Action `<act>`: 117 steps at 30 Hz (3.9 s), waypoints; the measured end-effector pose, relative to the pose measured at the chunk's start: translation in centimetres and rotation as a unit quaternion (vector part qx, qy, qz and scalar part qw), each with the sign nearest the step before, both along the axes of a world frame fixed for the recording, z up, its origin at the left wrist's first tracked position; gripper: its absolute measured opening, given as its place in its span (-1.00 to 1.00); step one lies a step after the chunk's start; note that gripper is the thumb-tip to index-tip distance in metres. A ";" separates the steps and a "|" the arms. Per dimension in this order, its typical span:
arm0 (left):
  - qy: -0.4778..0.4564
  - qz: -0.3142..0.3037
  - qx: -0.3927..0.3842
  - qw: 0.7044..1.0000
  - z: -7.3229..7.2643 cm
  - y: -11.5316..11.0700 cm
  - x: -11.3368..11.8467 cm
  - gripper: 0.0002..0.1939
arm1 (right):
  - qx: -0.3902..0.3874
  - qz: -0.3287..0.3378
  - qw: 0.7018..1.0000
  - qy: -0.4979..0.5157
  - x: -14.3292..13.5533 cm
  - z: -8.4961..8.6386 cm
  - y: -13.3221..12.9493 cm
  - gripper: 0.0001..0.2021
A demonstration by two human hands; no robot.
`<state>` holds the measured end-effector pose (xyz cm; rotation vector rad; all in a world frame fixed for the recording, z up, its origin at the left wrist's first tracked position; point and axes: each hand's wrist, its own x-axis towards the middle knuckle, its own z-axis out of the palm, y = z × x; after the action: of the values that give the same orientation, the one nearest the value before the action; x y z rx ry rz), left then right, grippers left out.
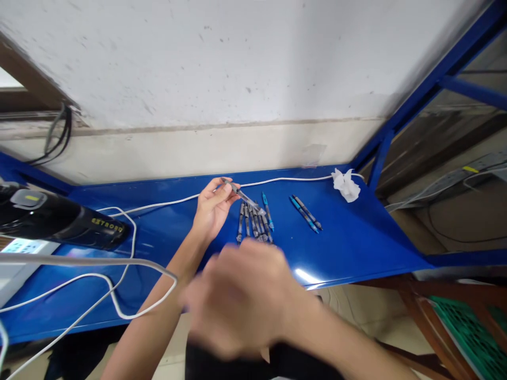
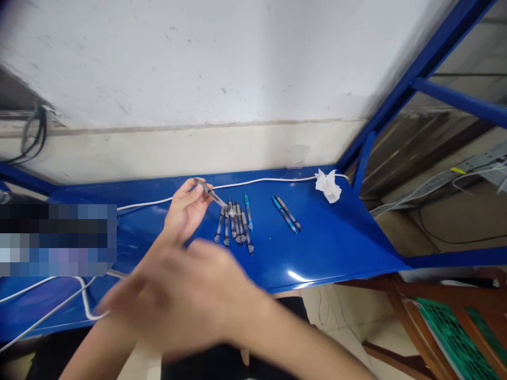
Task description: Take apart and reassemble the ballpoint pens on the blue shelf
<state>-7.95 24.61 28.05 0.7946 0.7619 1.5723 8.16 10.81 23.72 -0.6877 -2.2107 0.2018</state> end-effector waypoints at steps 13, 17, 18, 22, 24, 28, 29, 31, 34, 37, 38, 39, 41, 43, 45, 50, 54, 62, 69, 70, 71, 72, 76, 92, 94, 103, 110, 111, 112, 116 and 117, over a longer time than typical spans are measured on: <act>0.082 0.018 0.019 0.996 -1.6 0.3 1.2 -0.72 | -0.125 -0.037 0.988 -0.086 4.3 1.5 18.3 -0.67; 0.114 -0.007 0.034 0.993 -1.4 0.0 1.3 -0.70 | -0.119 -0.035 0.990 -0.062 4.6 0.7 17.7 -0.64; 0.123 -0.003 0.033 0.992 -1.4 0.0 1.4 -0.71 | -0.116 -0.037 0.991 -0.063 4.6 0.6 17.5 -0.63; 0.148 0.046 0.003 0.988 -1.8 0.1 1.4 -0.70 | -0.095 -0.052 0.990 -0.090 4.8 0.2 17.0 -0.59; 0.154 0.081 -0.012 0.985 -2.2 0.4 1.3 -0.66 | -0.085 -0.058 0.989 -0.103 4.7 0.1 16.9 -0.58; 0.140 0.079 -0.005 0.987 -2.4 0.5 1.3 -0.61 | -0.080 -0.062 0.991 -0.092 4.8 0.1 17.1 -0.59; 0.135 0.057 0.005 0.989 -2.3 0.5 1.3 -0.59 | -0.080 -0.063 0.991 -0.086 4.9 0.1 17.1 -0.60; 0.130 0.011 0.024 0.991 -2.1 0.3 1.5 -0.51 | -0.078 -0.068 0.992 -0.074 5.1 0.2 17.1 -0.61; 0.140 -0.003 0.030 0.990 -1.9 0.1 1.6 -0.62 | -0.075 -0.071 0.993 -0.059 5.5 0.3 17.1 -0.62; 0.146 0.025 0.015 0.989 -2.1 0.2 1.6 -0.75 | -0.077 -0.056 0.994 -0.047 5.5 0.6 17.2 -0.61; 0.143 0.033 0.008 0.989 -2.2 0.2 1.5 -0.75 | -0.076 -0.052 0.995 -0.047 5.4 0.6 17.2 -0.61; 0.139 0.038 0.003 0.990 -2.3 0.3 1.5 -0.74 | -0.074 -0.051 0.995 -0.049 5.4 0.7 17.3 -0.61; 0.131 0.037 -0.006 0.991 -2.4 0.3 1.5 -0.70 | -0.074 -0.054 0.994 -0.057 5.4 0.7 17.4 -0.62; 0.127 0.027 -0.008 0.992 -2.4 0.3 1.5 -0.67 | -0.087 -0.053 0.993 -0.060 5.4 0.6 17.5 -0.67; 0.129 0.020 -0.008 0.991 -2.3 0.2 1.6 -0.65 | -0.107 -0.048 0.992 -0.056 5.5 0.5 17.6 -0.73; 0.147 0.019 -0.012 0.989 -2.3 0.1 1.9 -0.62 | -0.121 -0.065 0.988 -0.063 5.7 0.4 17.7 -0.87; 0.147 0.027 -0.013 0.989 -2.4 0.1 1.9 -0.62 | -0.118 -0.056 0.991 -0.038 5.6 0.6 17.6 -0.86; 0.151 0.028 -0.012 0.988 -2.5 0.2 1.8 -0.65 | -0.090 -0.054 0.993 -0.045 5.4 0.6 17.8 -0.80; 0.149 0.034 -0.014 0.988 -2.3 0.3 1.8 -0.65 | -0.086 -0.040 0.995 -0.031 5.5 0.6 17.7 -0.76; 0.154 0.031 -0.012 0.988 -2.2 0.3 1.7 -0.65 | -0.076 -0.037 0.996 -0.036 5.5 0.7 17.7 -0.75; 0.163 0.030 -0.009 0.986 -2.2 0.3 1.7 -0.64 | -0.068 -0.035 0.996 -0.042 5.4 0.7 17.7 -0.75; 0.175 0.031 -0.007 0.984 -2.3 0.3 1.7 -0.64 | -0.064 -0.034 0.996 -0.046 5.4 0.8 17.7 -0.74; 0.214 0.057 -0.012 0.975 -2.5 0.3 1.6 -0.69 | -0.080 -0.043 0.995 -0.051 5.4 1.0 17.6 -0.80; 0.236 0.029 0.011 0.971 -1.9 0.1 1.5 -0.72 | -0.071 -0.033 0.996 -0.051 5.6 0.9 17.6 -0.72; 0.235 0.035 0.011 0.971 -2.1 0.1 1.6 -0.72 | -0.062 -0.036 0.995 -0.062 5.5 1.0 17.6 -0.71; 0.176 0.052 -0.021 0.983 -2.3 0.6 1.0 -0.60 | -0.066 -0.080 0.994 -0.046 6.1 1.4 17.8 -0.79; 0.149 0.064 -0.014 0.987 -1.5 0.6 0.8 -0.63 | -0.046 -0.095 0.992 -0.063 6.2 1.9 17.8 -0.70; 0.148 0.068 -0.013 0.987 -1.5 0.6 0.7 -0.64 | -0.045 -0.099 0.992 -0.061 6.2 1.8 17.9 -0.70; 0.145 0.070 -0.012 0.987 -1.5 0.6 0.7 -0.64 | -0.043 -0.103 0.992 -0.057 6.2 1.8 18.0 -0.71; 0.128 0.054 -0.003 0.990 -1.4 0.6 0.6 -0.63 | -0.036 -0.104 0.993 -0.040 6.3 1.5 18.2 -0.72; 0.124 0.049 0.001 0.991 -1.4 0.6 0.6 -0.62 | -0.033 -0.103 0.993 -0.037 6.3 1.5 18.2 -0.72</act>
<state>-7.32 25.20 26.66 0.9786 0.9933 1.5789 14.49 29.04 25.21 -0.9681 -2.1920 0.1462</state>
